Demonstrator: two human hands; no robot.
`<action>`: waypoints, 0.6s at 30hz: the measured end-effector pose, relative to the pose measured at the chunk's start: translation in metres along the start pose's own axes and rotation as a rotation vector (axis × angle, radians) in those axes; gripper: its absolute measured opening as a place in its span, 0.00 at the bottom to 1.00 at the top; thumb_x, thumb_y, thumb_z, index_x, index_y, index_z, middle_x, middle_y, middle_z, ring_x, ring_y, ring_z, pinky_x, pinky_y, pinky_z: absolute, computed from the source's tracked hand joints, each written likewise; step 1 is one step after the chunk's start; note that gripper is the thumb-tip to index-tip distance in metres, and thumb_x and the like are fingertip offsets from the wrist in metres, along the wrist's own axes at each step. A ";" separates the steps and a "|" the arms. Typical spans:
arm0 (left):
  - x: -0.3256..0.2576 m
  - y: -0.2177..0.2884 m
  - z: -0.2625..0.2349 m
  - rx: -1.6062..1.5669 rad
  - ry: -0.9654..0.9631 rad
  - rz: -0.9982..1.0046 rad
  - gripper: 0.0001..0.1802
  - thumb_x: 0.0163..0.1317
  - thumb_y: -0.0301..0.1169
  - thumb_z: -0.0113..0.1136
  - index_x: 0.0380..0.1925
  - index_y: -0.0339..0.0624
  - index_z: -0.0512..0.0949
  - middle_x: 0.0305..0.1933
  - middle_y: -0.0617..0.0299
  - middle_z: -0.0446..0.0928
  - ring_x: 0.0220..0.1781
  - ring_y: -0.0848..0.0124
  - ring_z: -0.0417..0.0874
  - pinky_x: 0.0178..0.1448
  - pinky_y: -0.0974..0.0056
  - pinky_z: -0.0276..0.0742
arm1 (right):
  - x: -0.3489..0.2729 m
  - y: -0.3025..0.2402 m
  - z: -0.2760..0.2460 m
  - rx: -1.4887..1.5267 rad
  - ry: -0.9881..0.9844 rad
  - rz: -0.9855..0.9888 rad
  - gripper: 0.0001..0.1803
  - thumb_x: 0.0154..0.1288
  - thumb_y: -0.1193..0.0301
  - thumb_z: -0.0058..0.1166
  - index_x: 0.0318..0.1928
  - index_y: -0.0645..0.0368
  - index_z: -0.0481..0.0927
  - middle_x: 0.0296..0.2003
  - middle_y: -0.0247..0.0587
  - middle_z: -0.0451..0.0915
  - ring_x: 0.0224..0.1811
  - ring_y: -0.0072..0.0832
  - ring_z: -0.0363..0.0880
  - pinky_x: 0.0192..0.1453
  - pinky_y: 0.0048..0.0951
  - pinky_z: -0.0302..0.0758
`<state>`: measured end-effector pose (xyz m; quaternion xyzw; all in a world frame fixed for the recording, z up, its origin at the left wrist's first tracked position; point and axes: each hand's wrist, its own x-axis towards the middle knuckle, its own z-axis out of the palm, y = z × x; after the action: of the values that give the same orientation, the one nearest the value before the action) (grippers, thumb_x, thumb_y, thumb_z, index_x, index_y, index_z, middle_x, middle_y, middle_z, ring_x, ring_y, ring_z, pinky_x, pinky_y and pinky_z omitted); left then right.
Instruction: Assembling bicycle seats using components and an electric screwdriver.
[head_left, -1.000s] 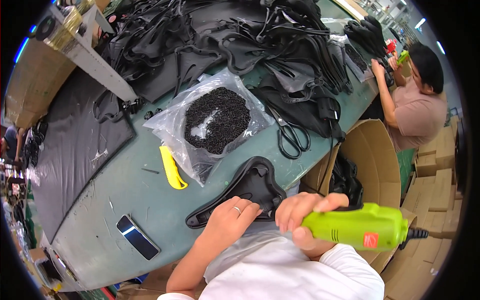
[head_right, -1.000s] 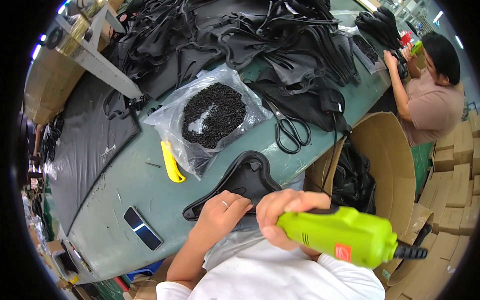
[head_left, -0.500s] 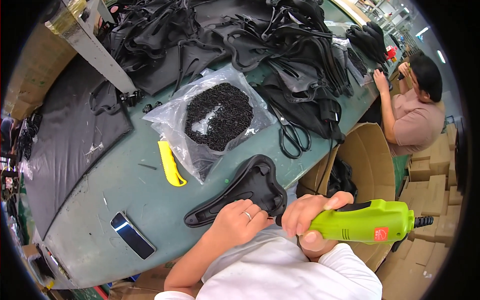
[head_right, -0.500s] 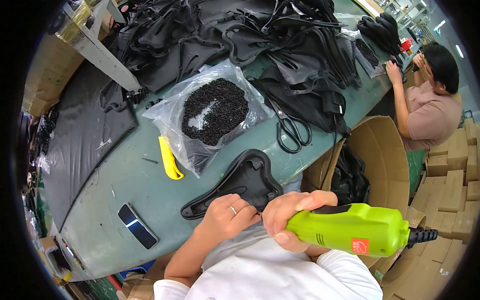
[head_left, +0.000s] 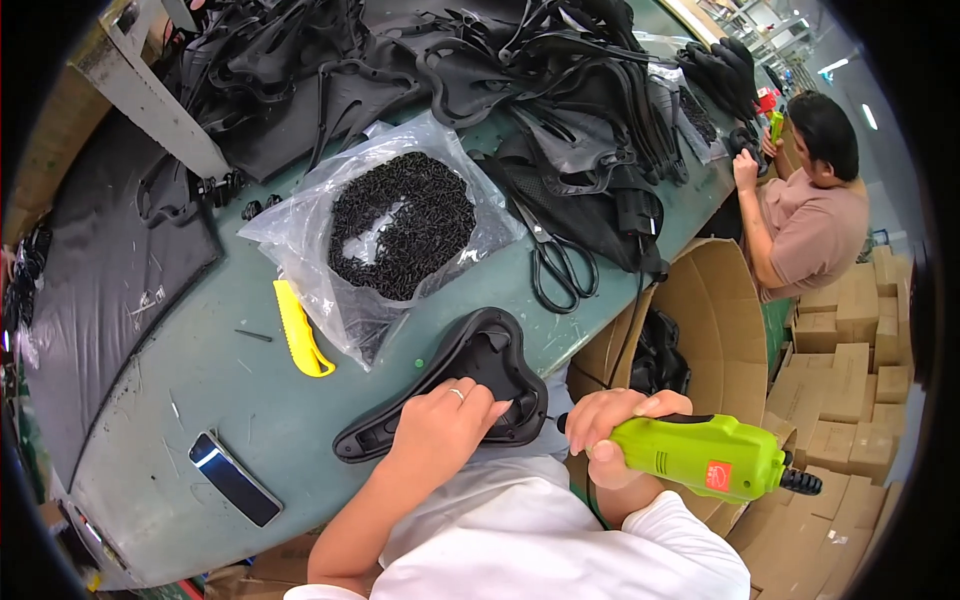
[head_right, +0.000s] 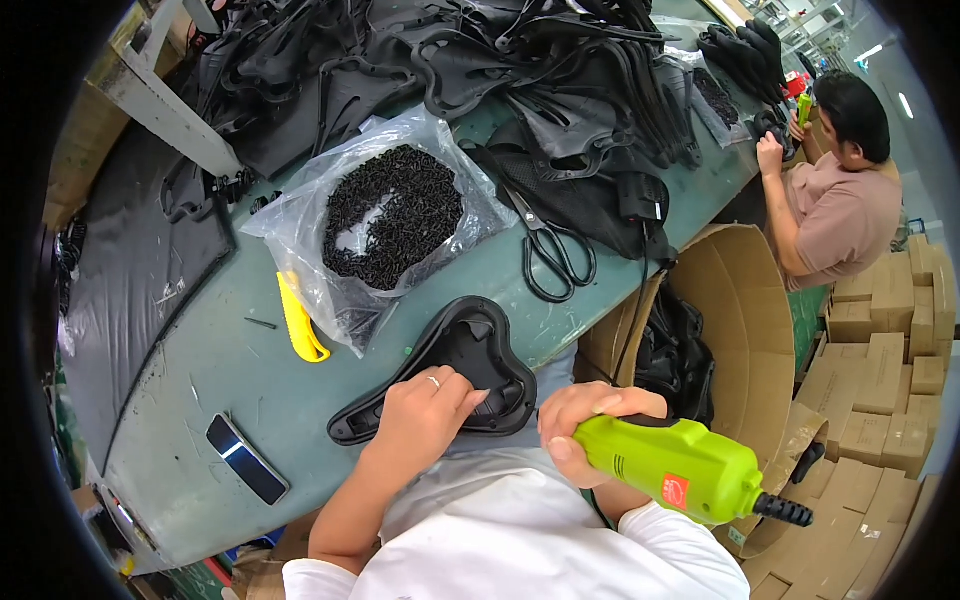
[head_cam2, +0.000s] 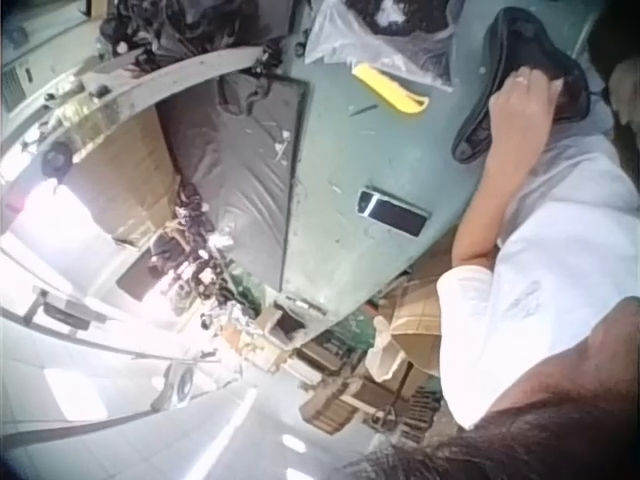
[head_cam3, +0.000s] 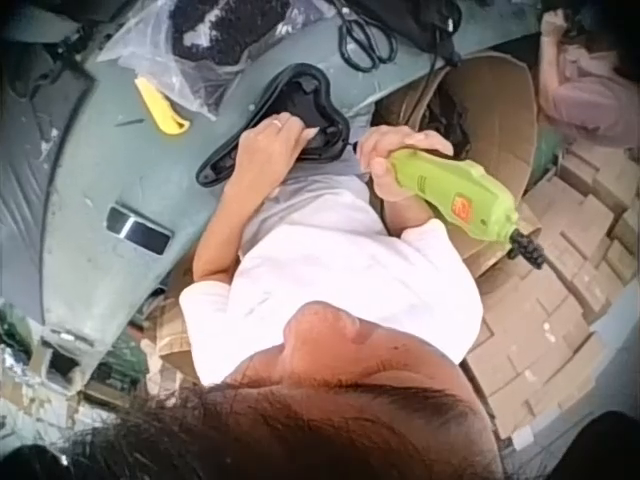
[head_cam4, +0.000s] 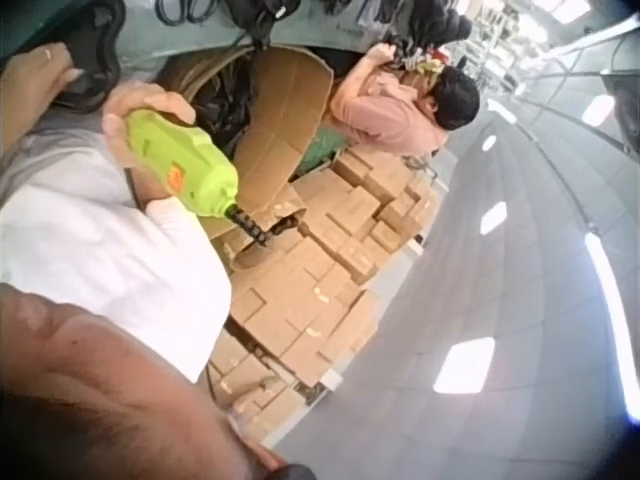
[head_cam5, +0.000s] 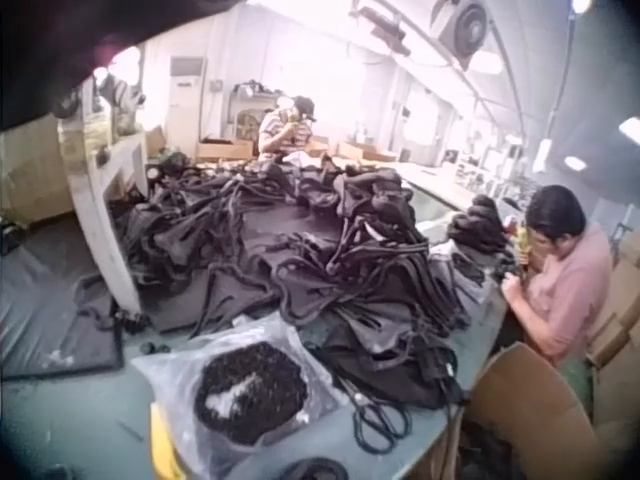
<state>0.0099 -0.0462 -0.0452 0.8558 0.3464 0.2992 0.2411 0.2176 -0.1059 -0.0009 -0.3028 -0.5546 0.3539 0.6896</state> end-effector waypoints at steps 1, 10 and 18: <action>0.001 0.000 0.000 -0.004 0.003 0.000 0.19 0.63 0.35 0.74 0.25 0.44 0.70 0.24 0.62 0.69 0.26 0.66 0.78 0.26 0.62 0.76 | 0.000 0.002 -0.002 0.001 -0.001 0.004 0.34 0.61 0.86 0.65 0.60 0.52 0.60 0.27 0.42 0.77 0.21 0.33 0.76 0.25 0.35 0.78; 0.000 0.004 -0.002 -0.076 -0.009 -0.084 0.20 0.62 0.38 0.75 0.26 0.44 0.71 0.25 0.61 0.70 0.27 0.63 0.78 0.28 0.60 0.76 | 0.007 0.015 -0.007 -0.003 -0.211 -0.047 0.32 0.58 0.87 0.67 0.56 0.55 0.64 0.24 0.40 0.78 0.19 0.32 0.78 0.26 0.34 0.79; -0.001 0.002 -0.002 -0.137 0.094 -0.074 0.19 0.61 0.36 0.76 0.24 0.44 0.73 0.25 0.61 0.72 0.28 0.62 0.79 0.29 0.60 0.76 | 0.016 0.005 0.001 0.041 -0.288 0.071 0.35 0.56 0.84 0.73 0.61 0.57 0.69 0.24 0.40 0.81 0.20 0.34 0.80 0.28 0.34 0.80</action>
<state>0.0091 -0.0480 -0.0430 0.8090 0.3672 0.3528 0.2936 0.2183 -0.0898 0.0041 -0.2539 -0.6294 0.4290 0.5961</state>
